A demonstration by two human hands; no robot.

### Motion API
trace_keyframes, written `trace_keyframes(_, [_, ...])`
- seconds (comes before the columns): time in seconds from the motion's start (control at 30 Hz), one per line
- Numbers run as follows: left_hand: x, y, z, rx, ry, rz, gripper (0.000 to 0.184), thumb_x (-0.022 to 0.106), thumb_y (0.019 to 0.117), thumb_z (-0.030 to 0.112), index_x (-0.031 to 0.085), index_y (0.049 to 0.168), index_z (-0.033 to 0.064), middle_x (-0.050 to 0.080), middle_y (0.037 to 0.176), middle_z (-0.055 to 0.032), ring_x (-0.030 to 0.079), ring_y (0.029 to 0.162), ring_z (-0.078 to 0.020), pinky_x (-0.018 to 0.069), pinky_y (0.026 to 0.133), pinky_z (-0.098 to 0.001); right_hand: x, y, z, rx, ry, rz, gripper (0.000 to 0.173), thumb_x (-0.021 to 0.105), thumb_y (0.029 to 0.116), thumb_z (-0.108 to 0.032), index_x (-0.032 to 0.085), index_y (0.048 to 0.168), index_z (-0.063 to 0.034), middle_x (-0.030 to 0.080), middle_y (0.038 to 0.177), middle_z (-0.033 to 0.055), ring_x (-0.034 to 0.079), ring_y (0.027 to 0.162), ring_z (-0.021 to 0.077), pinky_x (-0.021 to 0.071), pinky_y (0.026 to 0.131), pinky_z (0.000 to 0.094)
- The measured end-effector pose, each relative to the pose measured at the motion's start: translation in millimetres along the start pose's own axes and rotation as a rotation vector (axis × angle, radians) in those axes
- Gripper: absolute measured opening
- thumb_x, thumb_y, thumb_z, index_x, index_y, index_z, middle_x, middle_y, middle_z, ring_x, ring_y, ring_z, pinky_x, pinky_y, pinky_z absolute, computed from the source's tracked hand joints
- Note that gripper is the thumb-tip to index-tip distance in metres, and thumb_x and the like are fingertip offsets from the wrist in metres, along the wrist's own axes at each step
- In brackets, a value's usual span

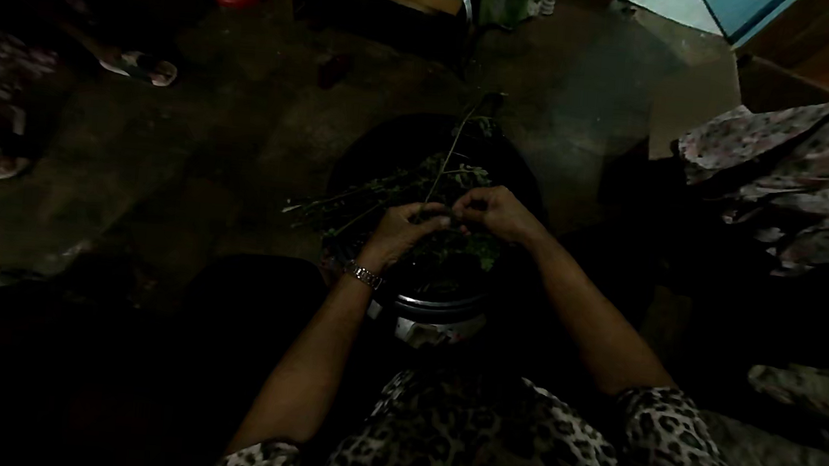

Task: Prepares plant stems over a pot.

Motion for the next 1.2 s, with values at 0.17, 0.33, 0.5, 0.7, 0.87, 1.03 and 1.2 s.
trace_keyframes(0.17, [4, 6, -10, 0.067, -0.054, 0.047, 0.008, 0.067, 0.0990, 0.010, 0.071, 0.097, 0.0035, 0.070, 0.084, 0.0009, 0.060, 0.070, -0.0020, 0.0504, 0.066, -0.0197, 8, 1, 2, -0.077, -0.014, -0.027, 0.012, 0.062, 0.1006, -0.004, 0.067, 0.107, 0.0054, 0.069, 0.088, 0.0089, 0.066, 0.069, 0.0093, 0.0589, 0.069, 0.0263])
trace_keyframes(0.33, [0, 5, -9, 0.081, -0.003, 0.032, 0.010, 0.062, 0.1011, 0.008, 0.070, 0.098, 0.0020, 0.067, 0.084, -0.0007, 0.060, 0.070, -0.0045, 0.0513, 0.067, -0.0216, 6, 0, -1, -0.048, -0.069, 0.003, 0.012, 0.063, 0.0992, -0.004, 0.068, 0.104, 0.0051, 0.068, 0.086, 0.0102, 0.065, 0.069, 0.0113, 0.0584, 0.069, 0.0289])
trace_keyframes(0.5, [-11, 1, -3, -0.024, 0.040, 0.093, 0.012, 0.062, 0.1025, 0.013, 0.069, 0.100, 0.0041, 0.064, 0.079, 0.0005, 0.051, 0.060, -0.0016, 0.0421, 0.055, -0.0176, -15, -3, -3, 0.012, -0.096, 0.055, 0.014, 0.062, 0.1013, -0.007, 0.068, 0.107, 0.0044, 0.068, 0.088, 0.0108, 0.067, 0.071, 0.0127, 0.0597, 0.071, 0.0308])
trace_keyframes(0.7, [-6, 2, -1, -0.037, 0.027, 0.024, 0.016, 0.067, 0.1004, 0.019, 0.069, 0.110, 0.0068, 0.066, 0.090, -0.0007, 0.056, 0.072, -0.0042, 0.0471, 0.066, -0.0223, -20, -2, 3, -0.110, -0.359, 0.108, 0.025, 0.062, 0.1038, -0.019, 0.072, 0.111, 0.0023, 0.066, 0.118, 0.0178, 0.065, 0.104, 0.0257, 0.0532, 0.095, 0.0444])
trace_keyframes(0.87, [-3, 7, -7, -0.029, 0.079, -0.001, 0.027, 0.052, 0.1084, 0.028, 0.069, 0.116, 0.0078, 0.065, 0.085, 0.0001, 0.054, 0.067, -0.0045, 0.0455, 0.061, -0.0217, -12, -1, 4, -0.391, -0.396, 0.591, 0.024, 0.072, 0.0951, -0.020, 0.069, 0.101, 0.0034, 0.063, 0.104, 0.0199, 0.063, 0.097, 0.0299, 0.0532, 0.087, 0.0436])
trace_keyframes(1.03, [-1, 4, -3, -0.073, 0.160, -0.058, 0.036, 0.042, 0.1114, 0.033, 0.070, 0.118, 0.0126, 0.065, 0.084, 0.0021, 0.051, 0.065, -0.0051, 0.0425, 0.060, -0.0232, -11, 8, 13, -0.535, -0.522, 0.529, 0.037, 0.075, 0.0931, -0.021, 0.069, 0.124, -0.0015, 0.069, 0.120, 0.0190, 0.060, 0.120, 0.0404, 0.0445, 0.104, 0.0597])
trace_keyframes(1.2, [0, 5, -5, -0.028, 0.114, -0.079, 0.031, 0.043, 0.1114, 0.023, 0.063, 0.131, 0.0093, 0.066, 0.106, -0.0023, 0.059, 0.081, -0.0068, 0.0505, 0.072, -0.0242, -4, 3, 7, -0.497, -0.446, 0.436, 0.016, 0.064, 0.0983, -0.006, 0.072, 0.107, 0.0038, 0.072, 0.103, 0.0186, 0.071, 0.094, 0.0268, 0.0574, 0.089, 0.0396])
Point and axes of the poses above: each hand's wrist, its own y-axis towards the middle knuckle, its own x-axis out of the palm, z = x × y, the point moved 1 cm from there along y, towards the middle knuckle
